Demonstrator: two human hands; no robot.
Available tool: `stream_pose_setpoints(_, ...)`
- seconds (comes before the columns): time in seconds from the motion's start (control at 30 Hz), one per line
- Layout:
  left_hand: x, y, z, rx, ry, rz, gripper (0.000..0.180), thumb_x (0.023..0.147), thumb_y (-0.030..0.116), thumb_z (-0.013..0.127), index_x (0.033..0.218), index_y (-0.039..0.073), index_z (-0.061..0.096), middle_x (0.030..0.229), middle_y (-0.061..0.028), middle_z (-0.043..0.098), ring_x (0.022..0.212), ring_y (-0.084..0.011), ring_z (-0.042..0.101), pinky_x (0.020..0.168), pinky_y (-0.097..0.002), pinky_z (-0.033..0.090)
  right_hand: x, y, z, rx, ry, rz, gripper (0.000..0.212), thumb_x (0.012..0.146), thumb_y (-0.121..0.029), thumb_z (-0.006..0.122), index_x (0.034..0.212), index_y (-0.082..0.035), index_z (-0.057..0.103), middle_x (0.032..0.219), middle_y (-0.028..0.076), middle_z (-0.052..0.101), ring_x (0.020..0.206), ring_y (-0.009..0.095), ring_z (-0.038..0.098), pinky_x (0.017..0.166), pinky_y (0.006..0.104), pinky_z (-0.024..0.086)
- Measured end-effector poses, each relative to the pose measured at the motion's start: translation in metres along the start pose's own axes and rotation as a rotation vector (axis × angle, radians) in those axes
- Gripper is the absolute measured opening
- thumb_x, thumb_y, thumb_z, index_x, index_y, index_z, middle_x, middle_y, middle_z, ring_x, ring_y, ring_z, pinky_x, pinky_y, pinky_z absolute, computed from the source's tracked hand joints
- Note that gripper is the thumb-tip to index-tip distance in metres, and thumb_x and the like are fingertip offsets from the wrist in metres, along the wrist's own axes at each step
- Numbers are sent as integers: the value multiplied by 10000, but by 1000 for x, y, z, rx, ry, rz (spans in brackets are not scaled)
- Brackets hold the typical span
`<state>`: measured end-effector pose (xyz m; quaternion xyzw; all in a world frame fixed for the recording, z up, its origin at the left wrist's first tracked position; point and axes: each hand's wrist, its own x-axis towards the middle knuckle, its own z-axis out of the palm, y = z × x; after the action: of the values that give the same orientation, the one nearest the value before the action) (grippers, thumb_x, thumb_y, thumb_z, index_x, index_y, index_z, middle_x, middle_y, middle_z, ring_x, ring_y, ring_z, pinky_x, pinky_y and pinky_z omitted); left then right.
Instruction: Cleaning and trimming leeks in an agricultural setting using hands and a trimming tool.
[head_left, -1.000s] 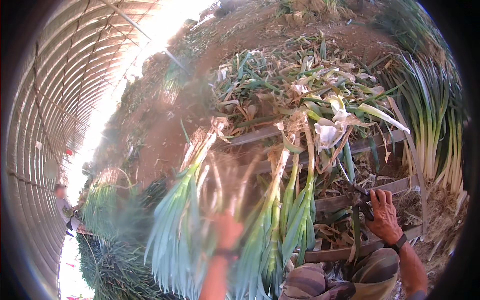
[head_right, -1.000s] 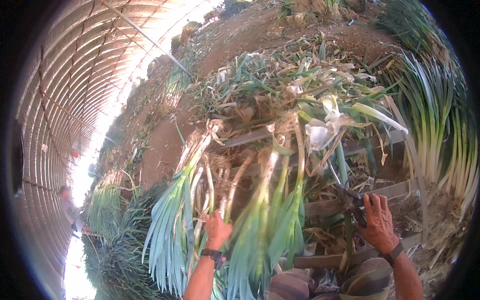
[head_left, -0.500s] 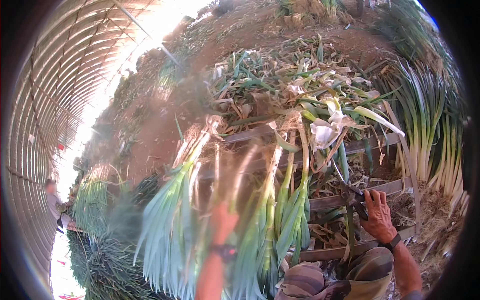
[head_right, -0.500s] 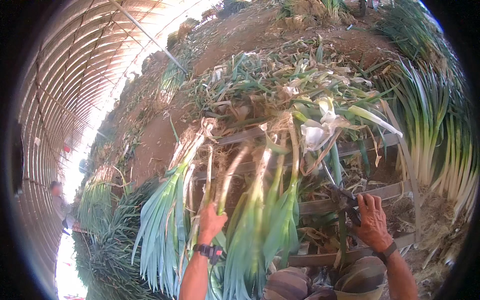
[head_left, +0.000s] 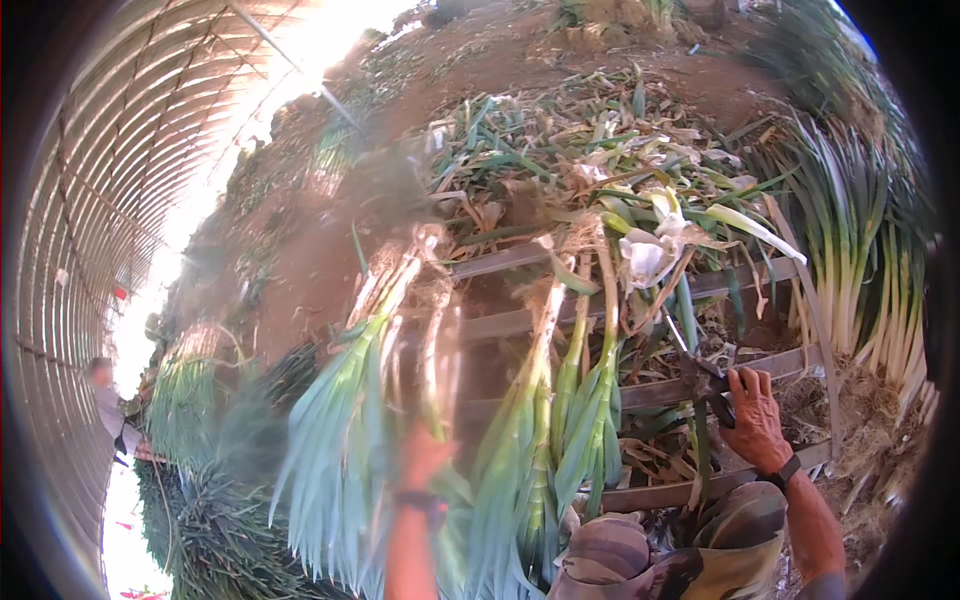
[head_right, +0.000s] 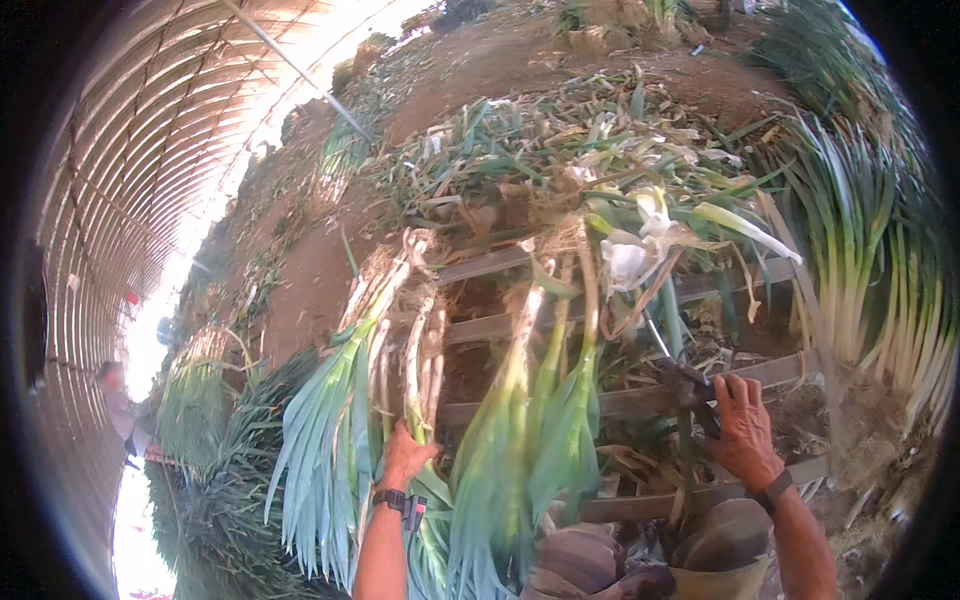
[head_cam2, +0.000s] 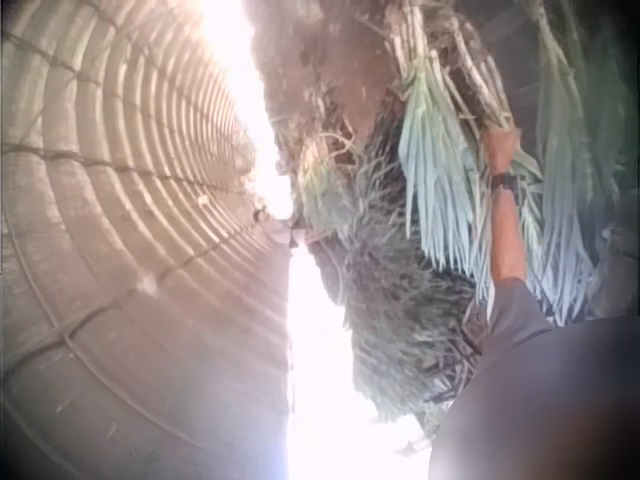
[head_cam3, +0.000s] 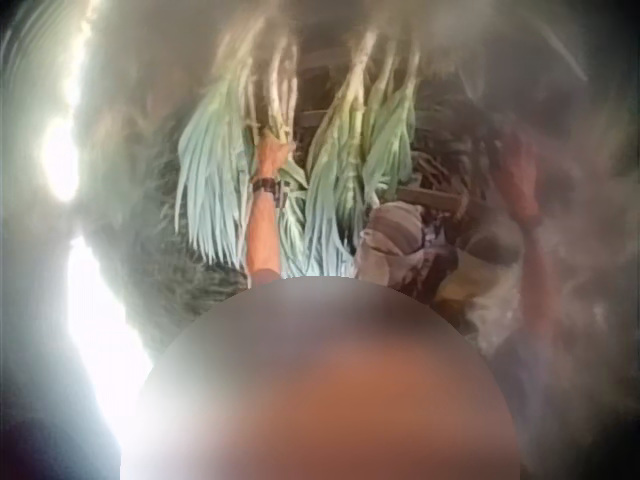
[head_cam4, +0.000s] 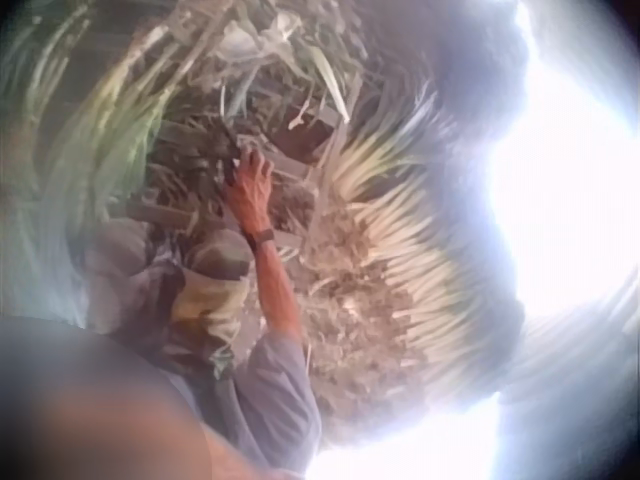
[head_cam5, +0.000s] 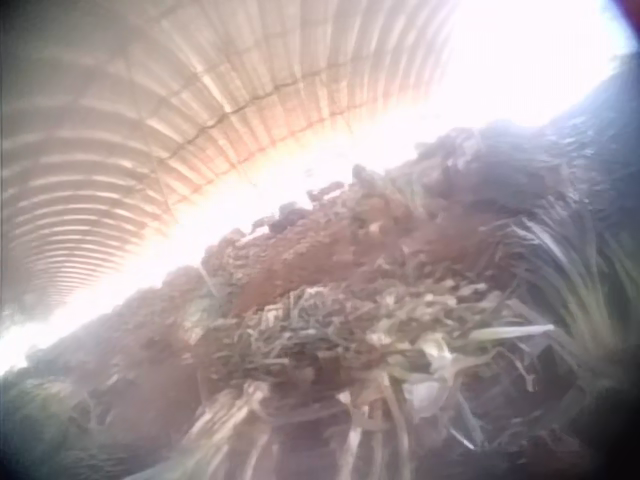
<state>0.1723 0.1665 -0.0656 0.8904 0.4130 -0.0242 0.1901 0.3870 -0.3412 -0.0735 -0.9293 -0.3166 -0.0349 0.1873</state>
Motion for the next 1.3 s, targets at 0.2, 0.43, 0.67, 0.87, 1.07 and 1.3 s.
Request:
stream_pose_setpoints(0.2,-6,8,10,-84,23,10,814,616,207,774,1297,-127,480,1099,-322,668,1053,-449,658,948,-445,504,4,-3,0,-16,-72,45,882,602,-189,845,1366,19,456,1279,182,472,1201,382,459,1007,457,457)
stream_pose_setpoints(0.43,14,104,-62,-254,38,13,626,640,166,761,1192,-58,569,1051,-246,703,989,-357,696,883,-412,540,3,-4,-4,-11,-83,45,853,627,-196,841,1364,-3,457,1277,168,472,1206,373,454,1008,461,455)
stream_pose_setpoints(0.67,57,115,-21,110,447,394,631,705,244,853,1222,-7,590,1213,-216,639,1096,-344,619,992,-435,472,8,-1,-5,-6,-76,25,839,618,-210,857,1329,-4,462,1258,175,474,1191,377,459,1001,465,457)
stream_pose_setpoints(0.87,-53,179,71,9,223,852,449,748,229,823,1122,55,648,1103,-142,639,1038,-329,607,884,-452,496,20,5,-31,84,-240,21,767,634,-194,847,1272,8,471,1209,203,522,1152,400,493,992,463,460)
stream_pose_setpoints(1.07,-72,221,99,158,251,734,285,816,257,731,961,27,647,972,-129,578,962,-319,579,819,-467,475,24,-7,-96,309,-385,150,565,790,-351,768,1162,9,542,1076,227,615,1002,389,609,864,451,486)
stream_pose_setpoints(1.3,-60,223,133,18,207,562,290,790,283,712,910,22,675,955,-192,642,948,-375,626,802,-498,504,29,-78,-148,493,-700,203,573,808,-429,774,1137,4,595,854,186,654,781,290,640,721,414,505)
